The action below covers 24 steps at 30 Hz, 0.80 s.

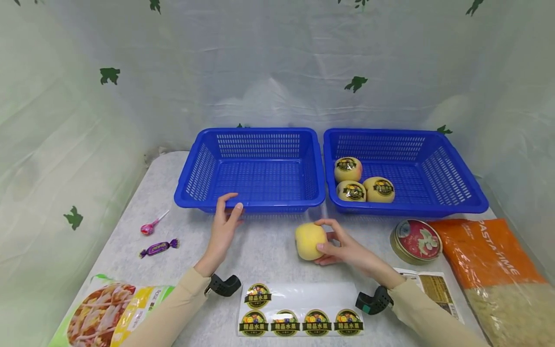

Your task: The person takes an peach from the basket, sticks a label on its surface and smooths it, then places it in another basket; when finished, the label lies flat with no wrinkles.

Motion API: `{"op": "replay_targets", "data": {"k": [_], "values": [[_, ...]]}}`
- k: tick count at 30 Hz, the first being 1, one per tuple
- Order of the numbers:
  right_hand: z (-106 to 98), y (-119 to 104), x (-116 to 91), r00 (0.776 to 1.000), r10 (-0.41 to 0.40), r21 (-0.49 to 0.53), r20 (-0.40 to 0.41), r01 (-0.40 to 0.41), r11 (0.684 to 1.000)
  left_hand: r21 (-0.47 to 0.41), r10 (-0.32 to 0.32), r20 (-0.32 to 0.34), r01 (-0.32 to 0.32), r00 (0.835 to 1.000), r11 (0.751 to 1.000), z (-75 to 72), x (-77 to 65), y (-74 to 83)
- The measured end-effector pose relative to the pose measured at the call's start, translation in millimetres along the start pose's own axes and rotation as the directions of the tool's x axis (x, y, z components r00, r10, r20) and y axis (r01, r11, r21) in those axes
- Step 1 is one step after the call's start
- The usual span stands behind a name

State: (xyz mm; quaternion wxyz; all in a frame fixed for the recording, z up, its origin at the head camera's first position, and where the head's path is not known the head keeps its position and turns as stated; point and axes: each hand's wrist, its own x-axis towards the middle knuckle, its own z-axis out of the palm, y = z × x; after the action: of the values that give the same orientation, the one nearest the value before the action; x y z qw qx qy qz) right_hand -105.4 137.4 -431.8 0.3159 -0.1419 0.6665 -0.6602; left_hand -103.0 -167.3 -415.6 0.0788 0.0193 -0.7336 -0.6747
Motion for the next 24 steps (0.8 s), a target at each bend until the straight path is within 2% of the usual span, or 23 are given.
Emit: {"op": "replay_targets", "data": {"k": [4, 8, 11, 13, 15, 16, 18, 20, 22, 24], "values": [[-0.4, 0.5, -3.3, 1.000, 0.002, -0.040, -0.022, -0.003, 0.999, 0.007, -0.008, 0.014, 0.008, 1.000, 1.000, -1.6, -0.6, 2.1], [-1.5, -2.0, -7.9, 1.000, -0.027, -0.092, -0.016, 0.025, 0.995, 0.016, -0.021, 0.076, 0.020, 0.997, 1.000, -6.3, -2.8, 5.2], [-1.5, -6.0, -11.5, 0.997, -0.071, -0.141, -0.011, 0.068, 0.988, 0.072, 0.004, 0.172, -0.017, 0.985, 0.997, -11.0, -8.7, 7.3], [-0.3, -10.3, -14.1, 0.994, -0.107, -0.175, -0.016, 0.103, 0.979, 0.121, 0.041, 0.268, -0.076, 0.963, 0.990, -14.2, -15.6, 8.9], [2.7, -16.3, -16.8, 0.989, -0.146, -0.208, -0.022, 0.138, 0.968, 0.164, 0.082, 0.385, -0.155, 0.919, 0.974, -17.7, -24.4, 9.5], [4.7, -19.4, -18.0, 0.986, -0.166, -0.215, -0.020, 0.158, 0.964, 0.180, 0.100, 0.448, -0.199, 0.888, 0.963, -19.3, -29.3, 9.7], [10.1, -25.0, -19.5, 0.975, -0.221, -0.222, -0.009, 0.214, 0.951, 0.221, 0.106, 0.577, -0.279, 0.810, 0.935, -22.9, -40.2, 10.8], [17.4, -28.9, -19.3, 0.958, -0.287, -0.235, 0.009, 0.281, 0.930, 0.272, 0.085, 0.684, -0.362, 0.724, 0.892, -26.3, -52.4, 12.1], [26.0, -30.4, -18.1, 0.939, -0.342, -0.251, 0.030, 0.339, 0.907, 0.329, 0.025, 0.765, -0.424, 0.644, 0.844, -29.7, -65.5, 15.4], [35.2, -29.8, -16.4, 0.925, -0.378, -0.291, 0.048, 0.375, 0.880, 0.378, -0.043, 0.813, -0.470, 0.580, 0.798, -31.9, -77.8, 18.4]]}}
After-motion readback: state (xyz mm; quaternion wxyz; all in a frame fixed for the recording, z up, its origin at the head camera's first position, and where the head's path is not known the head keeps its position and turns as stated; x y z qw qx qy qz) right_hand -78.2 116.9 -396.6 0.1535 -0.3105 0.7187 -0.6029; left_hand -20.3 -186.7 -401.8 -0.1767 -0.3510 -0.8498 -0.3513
